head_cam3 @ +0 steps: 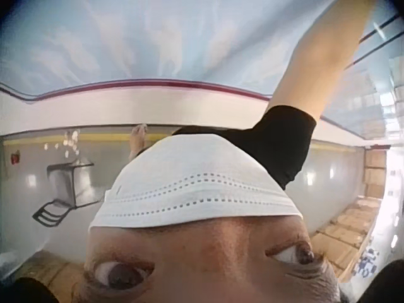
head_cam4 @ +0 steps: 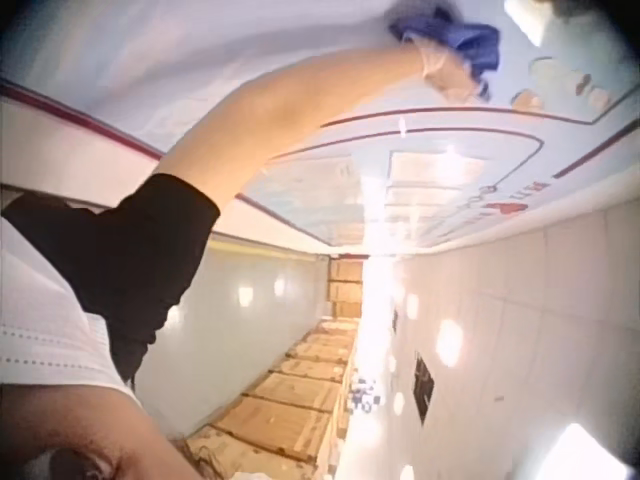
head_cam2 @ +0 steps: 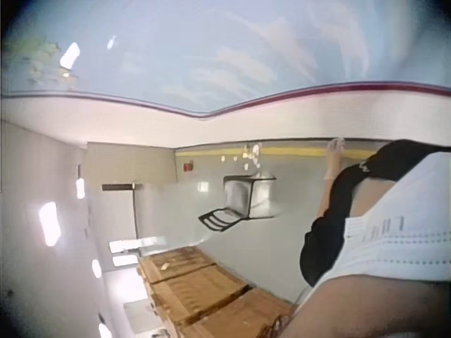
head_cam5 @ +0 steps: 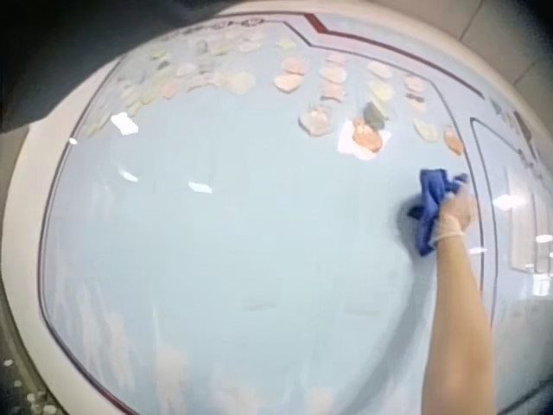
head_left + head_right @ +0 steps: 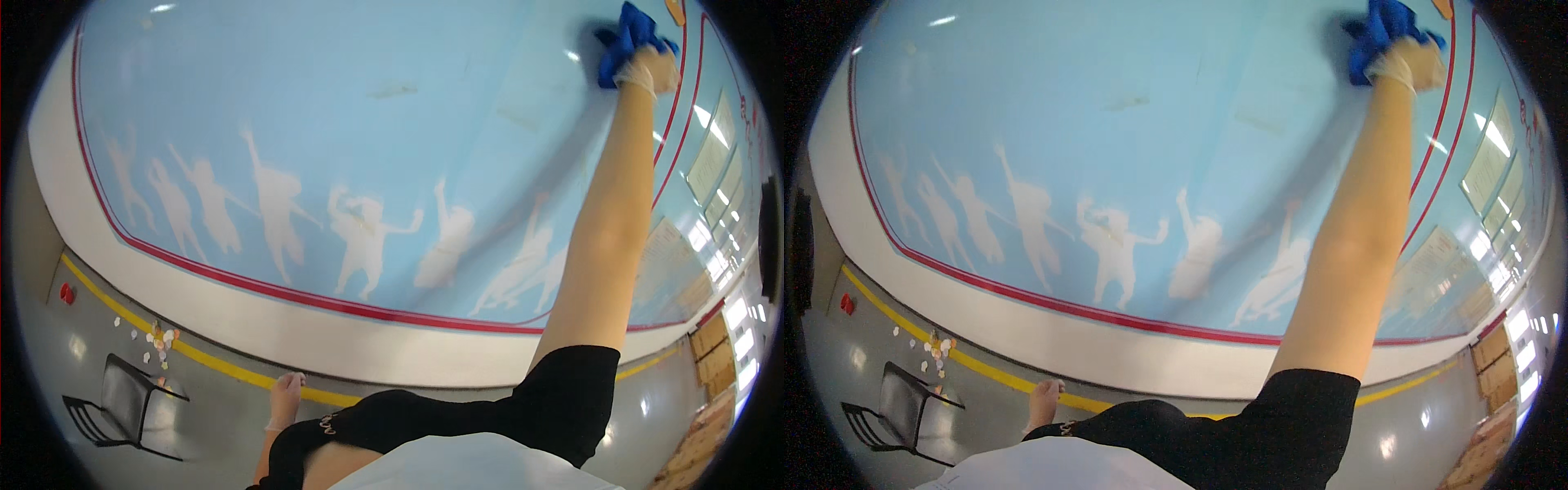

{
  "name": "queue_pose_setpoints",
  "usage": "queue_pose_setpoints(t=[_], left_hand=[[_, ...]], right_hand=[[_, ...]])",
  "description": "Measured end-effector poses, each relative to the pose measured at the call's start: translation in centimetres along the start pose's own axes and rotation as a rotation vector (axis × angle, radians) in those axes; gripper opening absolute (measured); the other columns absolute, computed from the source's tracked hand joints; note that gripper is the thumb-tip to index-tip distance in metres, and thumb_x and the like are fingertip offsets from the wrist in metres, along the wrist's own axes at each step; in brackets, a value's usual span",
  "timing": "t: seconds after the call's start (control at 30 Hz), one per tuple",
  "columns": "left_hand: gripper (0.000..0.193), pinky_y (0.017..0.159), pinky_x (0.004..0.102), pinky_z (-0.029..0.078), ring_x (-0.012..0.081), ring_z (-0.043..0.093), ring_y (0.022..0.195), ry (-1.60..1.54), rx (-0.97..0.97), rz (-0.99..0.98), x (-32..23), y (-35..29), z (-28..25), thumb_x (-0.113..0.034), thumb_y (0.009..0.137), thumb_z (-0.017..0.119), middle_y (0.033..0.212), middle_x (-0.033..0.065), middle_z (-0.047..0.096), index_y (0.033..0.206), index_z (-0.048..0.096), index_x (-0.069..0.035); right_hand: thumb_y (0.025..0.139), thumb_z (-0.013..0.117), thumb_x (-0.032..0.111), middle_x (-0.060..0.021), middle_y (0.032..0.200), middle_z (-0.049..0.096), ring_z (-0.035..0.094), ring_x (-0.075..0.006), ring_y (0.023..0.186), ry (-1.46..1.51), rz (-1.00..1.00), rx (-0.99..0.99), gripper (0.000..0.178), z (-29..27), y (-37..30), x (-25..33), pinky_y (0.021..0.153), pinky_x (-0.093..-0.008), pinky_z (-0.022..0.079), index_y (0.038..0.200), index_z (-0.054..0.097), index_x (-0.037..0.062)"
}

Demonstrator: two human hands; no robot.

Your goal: Cleaning a wall-mounted bulletin board using a blue cloth.

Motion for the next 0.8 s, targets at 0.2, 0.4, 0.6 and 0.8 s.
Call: queue_pose_setpoints(t=[0.2,0.4,0.6,0.8], left_hand=[[0.024,0.075,0.033,0.049,0.0208,0.066,0.08,-0.102,-0.147,-0.053,-2.1,-1.4,2.0,-0.017,0.09,0.054,0.081,0.0109,0.069,0.091,0.07,0.0],[0.027,0.075,0.0343,0.05,0.0258,0.066,0.08,0.044,-0.095,-0.02,-5.1,-0.7,4.5,-0.02,0.092,0.053,0.081,0.0148,0.068,0.094,0.07,0.001],[0.027,0.075,0.0363,0.05,0.0284,0.067,0.082,0.061,-0.078,-0.027,-5.9,-1.9,5.4,-0.021,0.092,0.054,0.084,0.0163,0.069,0.095,0.069,0.001],[0.029,0.075,0.0371,0.05,0.0302,0.066,0.083,0.104,-0.137,0.024,-2.6,-2.3,5.7,-0.025,0.093,0.053,0.086,0.0171,0.068,0.096,0.069,-0.001]], right_hand=[[0.092,0.055,0.037,-0.0164,0.081,0.061,0.059,-0.0337,0.086,0.582,-0.124,-0.001,0.031,-7.4,-6.1,24.6,0.075,-0.0443,0.045,0.09,0.063,0.007],[0.087,0.052,0.019,-0.013,0.103,0.06,0.057,-0.0304,0.097,0.904,-0.673,0.057,0.018,-15.3,-20.1,34.5,0.079,-0.0436,0.047,0.092,0.065,0.0076],[0.085,0.055,0.014,-0.0071,0.094,0.065,0.061,-0.0258,0.095,0.994,-1.404,0.522,0.017,-24.3,-36.0,31.4,0.079,-0.0399,0.048,0.088,0.071,0.0124],[0.082,0.057,0.012,-0.0066,0.092,0.061,0.056,-0.0262,0.096,1.216,-1.597,0.935,0.013,-29.7,-57.0,16.5,0.08,-0.0388,0.045,0.087,0.068,0.0144]])
Point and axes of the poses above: each hand's wrist, its own y-axis towards the middle knuckle, its own z-axis out of the palm, x = y × z, the point moved 1 cm from there along y, towards the middle knuckle
